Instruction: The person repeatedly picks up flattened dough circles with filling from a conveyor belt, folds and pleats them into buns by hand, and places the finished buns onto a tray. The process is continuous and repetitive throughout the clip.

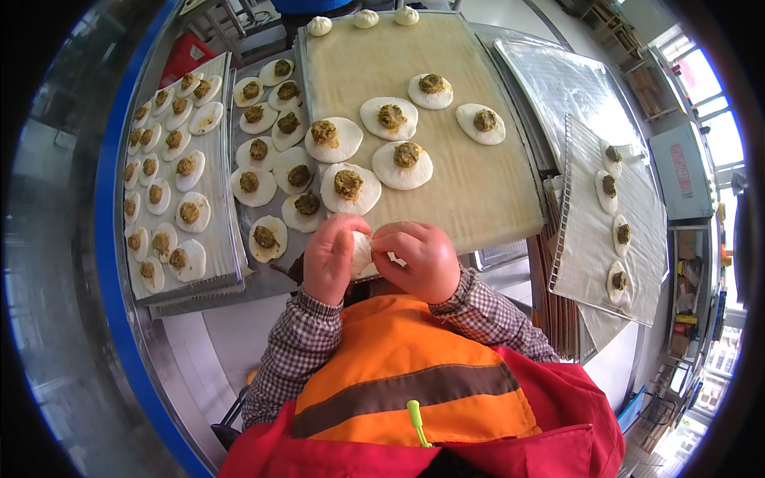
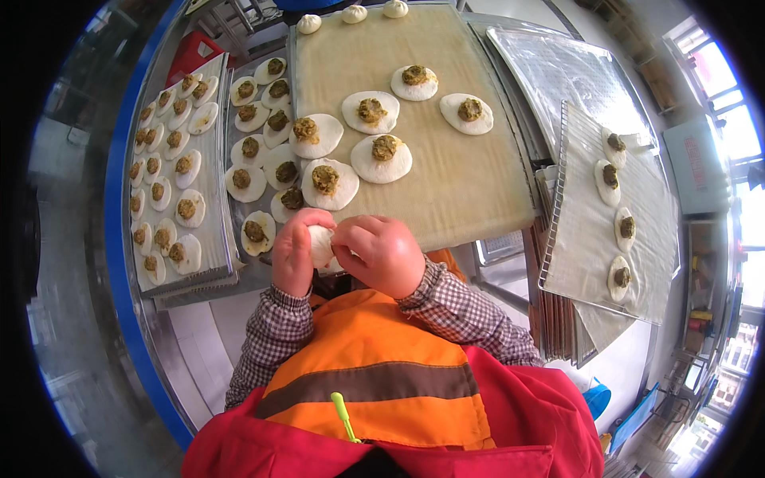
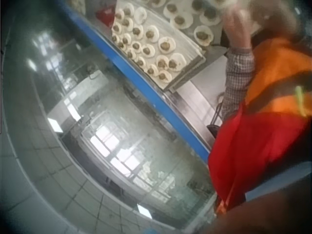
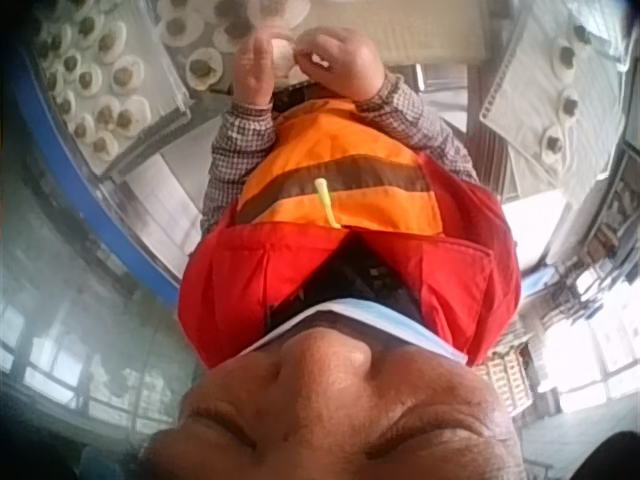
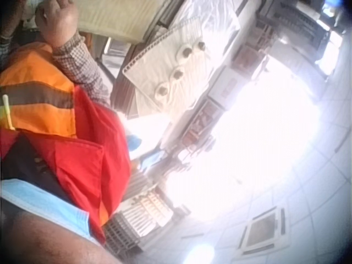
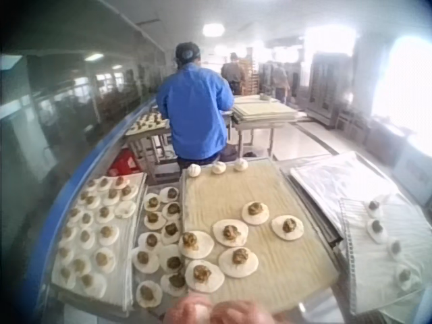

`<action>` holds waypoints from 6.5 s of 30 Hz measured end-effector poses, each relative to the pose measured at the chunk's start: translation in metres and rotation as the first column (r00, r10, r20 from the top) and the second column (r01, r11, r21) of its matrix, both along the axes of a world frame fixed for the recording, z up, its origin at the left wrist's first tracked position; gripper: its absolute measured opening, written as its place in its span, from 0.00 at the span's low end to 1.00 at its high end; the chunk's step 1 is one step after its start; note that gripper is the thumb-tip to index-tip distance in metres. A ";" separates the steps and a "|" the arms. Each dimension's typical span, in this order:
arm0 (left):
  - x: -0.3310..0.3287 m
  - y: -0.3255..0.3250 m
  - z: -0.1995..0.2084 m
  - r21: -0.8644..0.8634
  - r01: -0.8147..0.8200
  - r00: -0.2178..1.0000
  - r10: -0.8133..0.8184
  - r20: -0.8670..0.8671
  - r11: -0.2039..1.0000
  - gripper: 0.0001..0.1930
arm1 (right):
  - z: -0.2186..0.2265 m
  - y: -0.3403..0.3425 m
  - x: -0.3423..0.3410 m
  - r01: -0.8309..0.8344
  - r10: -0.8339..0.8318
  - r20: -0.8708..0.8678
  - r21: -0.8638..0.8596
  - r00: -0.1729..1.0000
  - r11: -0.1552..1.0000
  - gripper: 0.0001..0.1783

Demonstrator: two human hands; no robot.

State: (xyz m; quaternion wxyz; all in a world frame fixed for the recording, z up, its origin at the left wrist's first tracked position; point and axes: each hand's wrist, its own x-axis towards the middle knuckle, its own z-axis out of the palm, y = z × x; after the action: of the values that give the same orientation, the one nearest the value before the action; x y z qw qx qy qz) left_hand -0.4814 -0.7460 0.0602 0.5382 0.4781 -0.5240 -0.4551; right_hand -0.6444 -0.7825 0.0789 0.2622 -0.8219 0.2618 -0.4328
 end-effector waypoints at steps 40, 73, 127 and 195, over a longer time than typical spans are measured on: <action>-0.007 -0.090 -0.002 0.387 0.185 0.854 0.047 -0.517 0.903 0.35 | -0.023 -0.176 -0.042 0.307 0.060 -0.549 0.551 0.834 0.776 0.09; -0.030 -0.058 0.047 0.201 0.332 0.645 -0.066 -0.761 0.922 0.34 | 0.073 -0.031 -0.025 -0.001 0.068 -0.174 0.356 0.982 0.935 0.36; 0.023 -0.116 0.045 0.436 0.489 0.857 -0.325 -0.400 0.755 0.22 | 0.052 -0.118 -0.030 0.097 -0.007 -0.213 0.414 0.977 0.905 0.07; 0.002 -0.039 0.019 0.525 0.328 0.807 -0.522 0.276 0.785 0.17 | -0.004 -0.004 -0.031 0.170 -0.127 -0.209 0.203 0.970 0.964 0.08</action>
State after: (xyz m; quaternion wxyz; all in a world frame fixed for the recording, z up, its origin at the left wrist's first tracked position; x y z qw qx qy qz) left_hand -0.4794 -0.7846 0.0793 0.1709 0.5399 -0.5989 -0.5663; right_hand -0.6753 -0.7869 0.0753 0.2913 -0.8042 0.3934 -0.3373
